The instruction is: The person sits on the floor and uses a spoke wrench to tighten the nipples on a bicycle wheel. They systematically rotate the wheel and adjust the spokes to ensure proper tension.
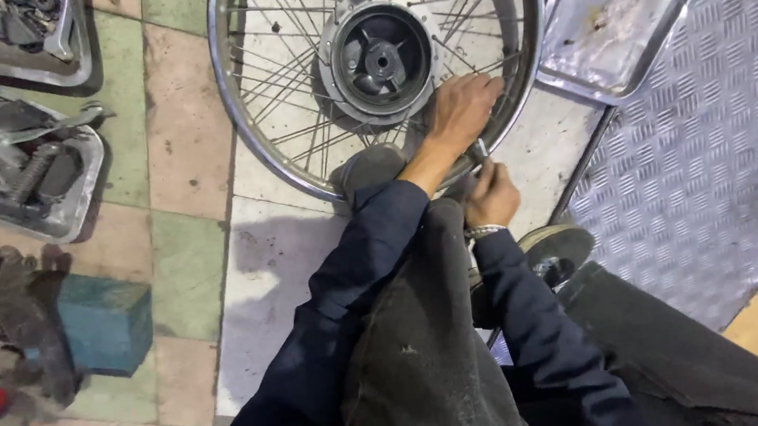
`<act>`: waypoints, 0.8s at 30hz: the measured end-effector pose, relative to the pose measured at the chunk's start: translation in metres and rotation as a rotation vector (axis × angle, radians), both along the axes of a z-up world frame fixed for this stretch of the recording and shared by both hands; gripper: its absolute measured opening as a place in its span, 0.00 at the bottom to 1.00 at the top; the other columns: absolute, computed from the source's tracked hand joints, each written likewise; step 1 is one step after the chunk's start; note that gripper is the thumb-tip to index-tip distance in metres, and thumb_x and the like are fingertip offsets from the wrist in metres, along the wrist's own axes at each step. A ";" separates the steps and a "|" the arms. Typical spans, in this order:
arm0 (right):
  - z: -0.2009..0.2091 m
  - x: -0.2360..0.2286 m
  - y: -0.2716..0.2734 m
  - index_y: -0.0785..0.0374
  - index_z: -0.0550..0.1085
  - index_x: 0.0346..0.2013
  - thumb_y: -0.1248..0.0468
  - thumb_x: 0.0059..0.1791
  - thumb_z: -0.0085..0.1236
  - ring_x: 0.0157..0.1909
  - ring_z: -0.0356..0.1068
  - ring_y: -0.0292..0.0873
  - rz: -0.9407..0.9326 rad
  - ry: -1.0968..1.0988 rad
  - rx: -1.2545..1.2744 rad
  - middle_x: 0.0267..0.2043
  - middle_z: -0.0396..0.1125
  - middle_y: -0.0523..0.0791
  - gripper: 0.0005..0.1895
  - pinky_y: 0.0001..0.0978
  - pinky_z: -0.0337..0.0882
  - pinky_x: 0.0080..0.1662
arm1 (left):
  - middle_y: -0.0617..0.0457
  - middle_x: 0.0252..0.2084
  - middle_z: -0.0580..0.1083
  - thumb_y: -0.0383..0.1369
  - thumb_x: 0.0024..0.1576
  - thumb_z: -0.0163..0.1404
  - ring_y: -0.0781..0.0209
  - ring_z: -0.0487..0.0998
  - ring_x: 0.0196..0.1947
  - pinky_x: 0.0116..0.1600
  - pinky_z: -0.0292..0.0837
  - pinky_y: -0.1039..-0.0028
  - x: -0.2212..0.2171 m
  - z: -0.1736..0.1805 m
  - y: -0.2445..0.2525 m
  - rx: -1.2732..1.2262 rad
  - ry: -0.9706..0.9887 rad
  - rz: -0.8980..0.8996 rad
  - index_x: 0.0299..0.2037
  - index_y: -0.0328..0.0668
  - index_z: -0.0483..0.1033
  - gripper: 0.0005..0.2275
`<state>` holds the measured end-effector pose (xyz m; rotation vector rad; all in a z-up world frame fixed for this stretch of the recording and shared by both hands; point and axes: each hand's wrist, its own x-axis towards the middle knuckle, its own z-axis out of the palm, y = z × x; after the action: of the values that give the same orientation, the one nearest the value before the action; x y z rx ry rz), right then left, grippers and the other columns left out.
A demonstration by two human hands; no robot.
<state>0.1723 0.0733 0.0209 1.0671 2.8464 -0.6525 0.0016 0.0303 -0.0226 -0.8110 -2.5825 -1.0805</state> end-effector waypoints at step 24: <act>0.028 -0.118 0.135 0.56 0.82 0.35 0.50 0.55 0.54 0.41 0.76 0.61 0.389 -0.293 0.030 0.30 0.75 0.51 0.16 0.53 0.74 0.43 | 0.54 0.24 0.69 0.30 0.62 0.44 0.55 0.77 0.27 0.36 0.72 0.66 0.001 0.008 -0.010 0.006 -0.066 -0.086 0.40 0.47 0.77 0.07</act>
<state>0.0539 0.2083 0.0490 0.5281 2.6930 -0.3865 0.0024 0.0200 -0.0149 -0.9077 -2.6189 -1.1569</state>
